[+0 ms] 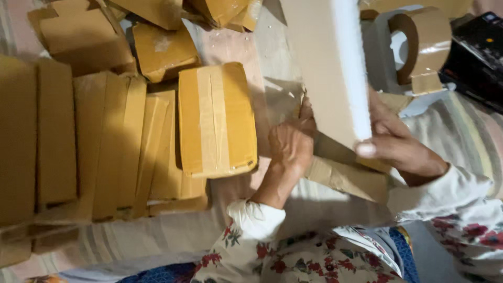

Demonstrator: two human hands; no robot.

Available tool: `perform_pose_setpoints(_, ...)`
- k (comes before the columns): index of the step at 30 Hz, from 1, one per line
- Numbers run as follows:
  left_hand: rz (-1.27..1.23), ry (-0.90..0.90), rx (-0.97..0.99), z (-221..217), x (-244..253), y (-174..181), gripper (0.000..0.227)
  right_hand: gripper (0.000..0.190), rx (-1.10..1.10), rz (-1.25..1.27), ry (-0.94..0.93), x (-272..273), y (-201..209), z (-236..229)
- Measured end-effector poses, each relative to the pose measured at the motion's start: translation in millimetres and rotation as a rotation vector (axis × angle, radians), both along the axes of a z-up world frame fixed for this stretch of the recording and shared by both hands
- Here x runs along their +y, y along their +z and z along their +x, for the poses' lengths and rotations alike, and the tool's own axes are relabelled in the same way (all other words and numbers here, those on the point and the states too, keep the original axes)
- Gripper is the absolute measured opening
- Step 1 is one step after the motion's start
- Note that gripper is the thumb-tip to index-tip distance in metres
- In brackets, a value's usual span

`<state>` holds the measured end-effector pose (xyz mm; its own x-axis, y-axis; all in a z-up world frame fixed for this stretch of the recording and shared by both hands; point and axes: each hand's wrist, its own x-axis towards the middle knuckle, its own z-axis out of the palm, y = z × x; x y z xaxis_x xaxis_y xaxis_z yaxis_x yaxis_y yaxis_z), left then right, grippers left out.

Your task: The person opens a cardboard box, places a white foam insert and a smartwatch box inside, then closes and seals the box with packing tape using a tape dispenser. The sealed box is set aside with other finished packages.

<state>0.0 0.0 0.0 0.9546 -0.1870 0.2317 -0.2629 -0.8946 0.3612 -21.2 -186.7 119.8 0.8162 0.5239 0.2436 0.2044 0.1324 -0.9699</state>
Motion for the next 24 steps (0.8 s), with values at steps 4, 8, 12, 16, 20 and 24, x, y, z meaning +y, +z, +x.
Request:
perform_pose_setpoints(4,0.037,0.042,0.256,1.3,0.3,9.9,0.059,0.111,-0.148,-0.563,-0.081,-14.9,-7.2,3.5)
perform_pose_setpoints(8,0.105,-0.003,0.172,-7.2,5.4,7.1,0.037,0.111,-0.297,-1.056,0.022,-14.9,6.3,2.7)
perform_pose_setpoints(12,0.049,0.143,0.160,8.8,13.8,13.8,0.029,0.114,-0.555,-1.412,0.102,-15.9,29.2,1.5)
perform_pose_setpoints(16,0.051,0.334,0.201,20.3,12.7,18.7,0.024,0.116,-0.798,-1.386,0.052,-31.0,29.7,28.1)
perform_pose_setpoints(20,-0.081,0.357,0.180,18.3,11.9,18.2,0.036,0.120,-0.805,-1.510,0.087,-36.6,16.2,63.9)
perform_pose_setpoints(24,-0.127,0.367,0.098,14.3,16.0,7.0,0.085,0.114,-0.743,-1.497,0.137,-47.8,4.9,64.8)
